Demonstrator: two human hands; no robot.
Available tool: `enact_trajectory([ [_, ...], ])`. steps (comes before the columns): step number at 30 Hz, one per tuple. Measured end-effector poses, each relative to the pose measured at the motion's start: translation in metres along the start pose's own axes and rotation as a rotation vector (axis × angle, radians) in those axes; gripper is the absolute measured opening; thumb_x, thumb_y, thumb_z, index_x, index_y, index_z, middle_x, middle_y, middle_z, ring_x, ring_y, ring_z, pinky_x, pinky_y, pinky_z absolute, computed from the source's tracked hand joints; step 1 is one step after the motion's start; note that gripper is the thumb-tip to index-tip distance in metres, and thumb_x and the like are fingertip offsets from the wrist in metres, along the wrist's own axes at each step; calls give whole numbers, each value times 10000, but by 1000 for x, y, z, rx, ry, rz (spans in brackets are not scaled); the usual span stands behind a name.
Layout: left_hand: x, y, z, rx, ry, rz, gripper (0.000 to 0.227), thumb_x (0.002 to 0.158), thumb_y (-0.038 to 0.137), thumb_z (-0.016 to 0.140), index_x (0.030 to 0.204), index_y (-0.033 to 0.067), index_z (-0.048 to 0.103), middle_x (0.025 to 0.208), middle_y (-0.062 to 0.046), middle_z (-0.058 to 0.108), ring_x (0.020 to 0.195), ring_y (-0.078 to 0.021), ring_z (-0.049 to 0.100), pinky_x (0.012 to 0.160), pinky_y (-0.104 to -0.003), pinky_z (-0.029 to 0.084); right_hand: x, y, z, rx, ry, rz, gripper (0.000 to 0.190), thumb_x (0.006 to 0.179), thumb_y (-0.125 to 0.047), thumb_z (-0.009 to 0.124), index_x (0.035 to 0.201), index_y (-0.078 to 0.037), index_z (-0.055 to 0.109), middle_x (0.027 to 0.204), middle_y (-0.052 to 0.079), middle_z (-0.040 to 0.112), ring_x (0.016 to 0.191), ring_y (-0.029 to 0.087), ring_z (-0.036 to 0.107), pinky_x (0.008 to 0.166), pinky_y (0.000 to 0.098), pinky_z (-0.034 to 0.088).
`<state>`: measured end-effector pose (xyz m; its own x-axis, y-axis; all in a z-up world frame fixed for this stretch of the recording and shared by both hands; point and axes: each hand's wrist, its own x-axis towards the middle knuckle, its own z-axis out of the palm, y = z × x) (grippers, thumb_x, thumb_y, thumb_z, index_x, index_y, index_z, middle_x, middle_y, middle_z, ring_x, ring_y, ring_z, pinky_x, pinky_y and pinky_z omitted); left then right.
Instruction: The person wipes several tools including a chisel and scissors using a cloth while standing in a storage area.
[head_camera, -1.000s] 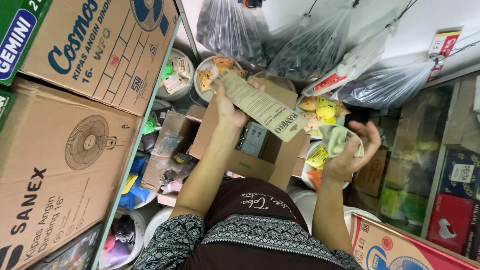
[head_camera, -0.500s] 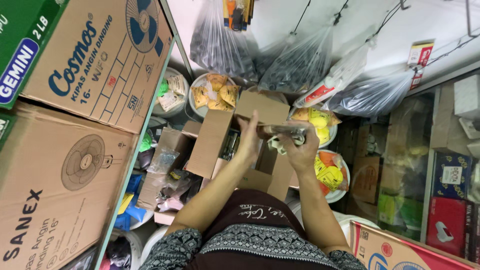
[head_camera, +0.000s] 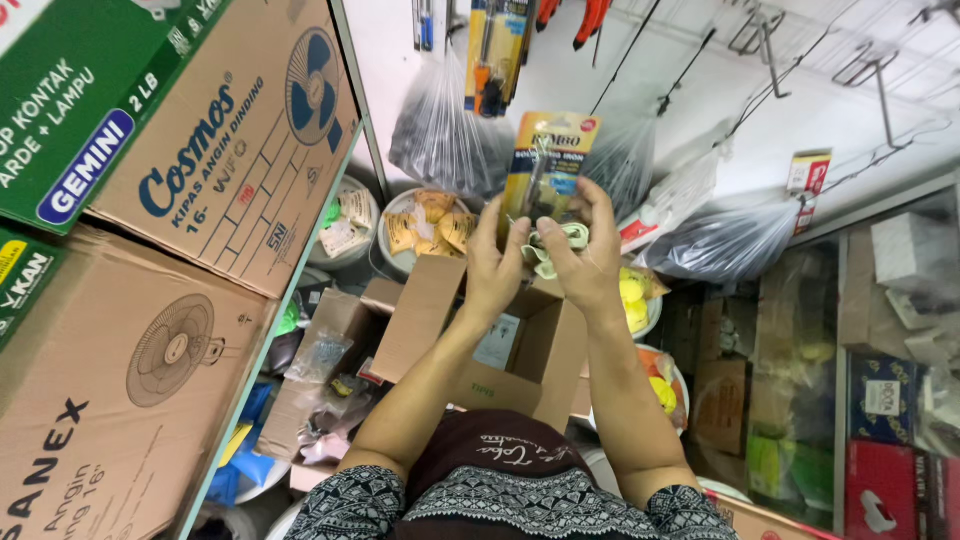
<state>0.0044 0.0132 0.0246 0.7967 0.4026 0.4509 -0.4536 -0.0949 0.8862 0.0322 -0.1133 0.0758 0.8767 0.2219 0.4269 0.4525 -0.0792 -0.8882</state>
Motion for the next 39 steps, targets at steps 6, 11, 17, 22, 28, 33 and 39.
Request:
enact_trajectory([
  [6,50,-5,-5,-104,66,-73,383,1048,210,603,1342,-33,572,1056,-115,715,954,-147,641,847,-300,538,35,-12,18,-283,-115,-135,756,947,-87,690,1611,-16,336,1313,181,662,1126,216,686,986,330,544],
  [11,89,-23,-10,-138,70,-19,356,1055,217,605,1311,-30,593,1052,-103,716,958,-133,643,844,-305,541,72,0,27,-403,-148,-267,754,945,-112,705,1596,0,342,1385,244,608,1264,310,635,1072,384,482],
  [17,140,-51,-13,-87,95,-97,368,1003,241,626,1264,-18,630,968,-97,731,868,-139,660,779,-297,545,119,16,38,-294,-196,-160,778,926,-145,687,1594,8,319,1267,184,673,1115,223,673,986,333,522],
  [22,160,-83,-12,-121,96,-107,342,994,221,640,1233,-24,652,1000,-114,732,893,-153,664,796,-304,542,136,39,46,-295,-177,-113,772,920,-163,702,1582,1,339,1203,154,708,1042,182,692,939,314,543],
  [28,183,-108,-6,-146,53,-79,354,994,215,627,1262,-16,651,1041,-129,743,935,-172,690,836,-311,543,158,63,47,-341,-145,-70,795,901,-213,724,1581,-25,356,1224,169,717,1054,195,698,944,318,541],
  [33,202,-113,4,-104,46,-203,389,979,248,610,1291,17,630,1014,-132,745,898,-186,692,801,-323,543,166,89,36,-354,-121,-108,821,918,-230,752,1609,-35,355,1386,260,606,1352,315,566,1068,387,473],
  [39,182,-126,0,422,330,205,403,970,270,679,1275,8,644,1121,-177,666,1022,-286,628,893,-410,484,128,107,27,-439,-125,-144,759,922,-247,773,1535,-3,398,1411,246,615,1329,321,584,1095,402,442],
])
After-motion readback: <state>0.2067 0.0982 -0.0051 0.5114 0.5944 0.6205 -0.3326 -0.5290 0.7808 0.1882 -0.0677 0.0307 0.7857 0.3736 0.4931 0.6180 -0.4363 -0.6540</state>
